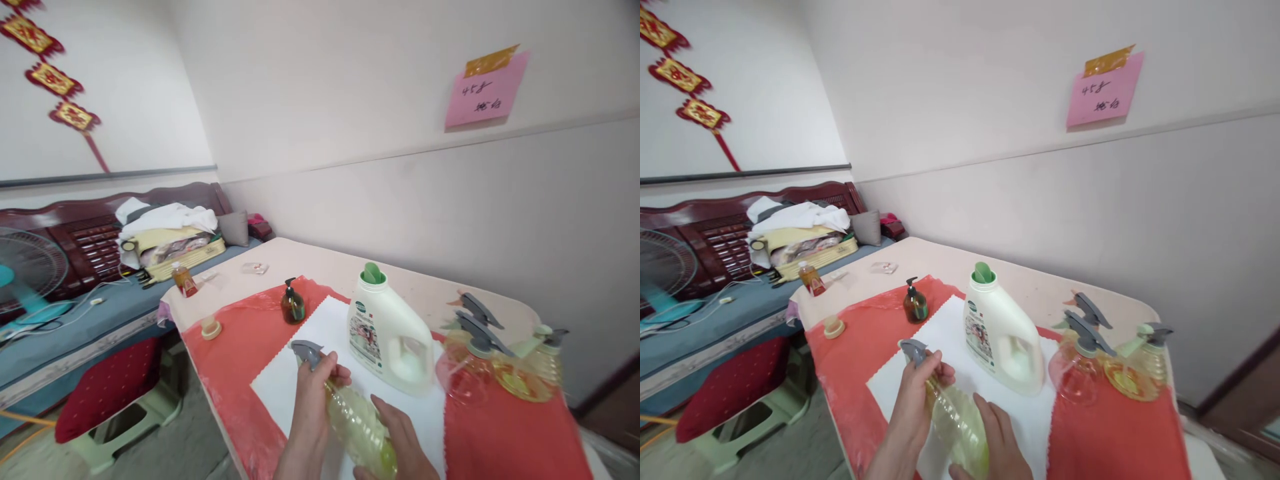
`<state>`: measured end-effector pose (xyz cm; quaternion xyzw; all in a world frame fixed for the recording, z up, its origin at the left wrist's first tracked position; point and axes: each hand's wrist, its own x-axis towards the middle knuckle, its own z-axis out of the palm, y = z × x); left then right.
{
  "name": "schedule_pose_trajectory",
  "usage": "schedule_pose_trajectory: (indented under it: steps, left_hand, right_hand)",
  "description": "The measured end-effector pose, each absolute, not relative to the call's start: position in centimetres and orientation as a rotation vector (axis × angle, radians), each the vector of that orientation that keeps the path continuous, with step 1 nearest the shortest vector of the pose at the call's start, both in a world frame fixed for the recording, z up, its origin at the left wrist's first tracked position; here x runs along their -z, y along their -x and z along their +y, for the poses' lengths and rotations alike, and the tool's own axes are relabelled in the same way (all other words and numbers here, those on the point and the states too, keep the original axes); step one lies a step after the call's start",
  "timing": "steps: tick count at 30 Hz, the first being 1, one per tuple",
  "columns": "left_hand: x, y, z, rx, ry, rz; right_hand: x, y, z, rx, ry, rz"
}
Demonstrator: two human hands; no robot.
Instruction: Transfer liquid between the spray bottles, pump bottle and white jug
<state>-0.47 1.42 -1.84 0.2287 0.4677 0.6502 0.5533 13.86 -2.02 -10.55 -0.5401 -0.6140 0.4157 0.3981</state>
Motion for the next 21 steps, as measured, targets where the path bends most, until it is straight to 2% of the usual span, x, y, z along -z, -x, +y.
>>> schedule_pose_trajectory:
  steps: [7, 10, 16, 21]
  left_hand:
    - [1.4, -0.6, 1.1, -1.548, -0.643, 1.01]
    - [1.4, 0.1, 1.6, -1.681, -0.615, 1.004]
    - [0.6, 5.3, 3.0, -2.186, -0.249, 0.967]
    - [0.5, 7.8, 3.2, -2.19, 0.113, 0.962]
  right_hand:
    - [12.4, -13.2, -2.2, -1.052, 1.402, -1.693]
    - [12.9, -13.0, -2.2, -1.085, 1.425, -1.651]
    - [13.1, -12.4, -2.0, -1.219, 1.426, -1.514]
    - [13.3, -11.5, -1.7, -1.165, 1.43, -1.505]
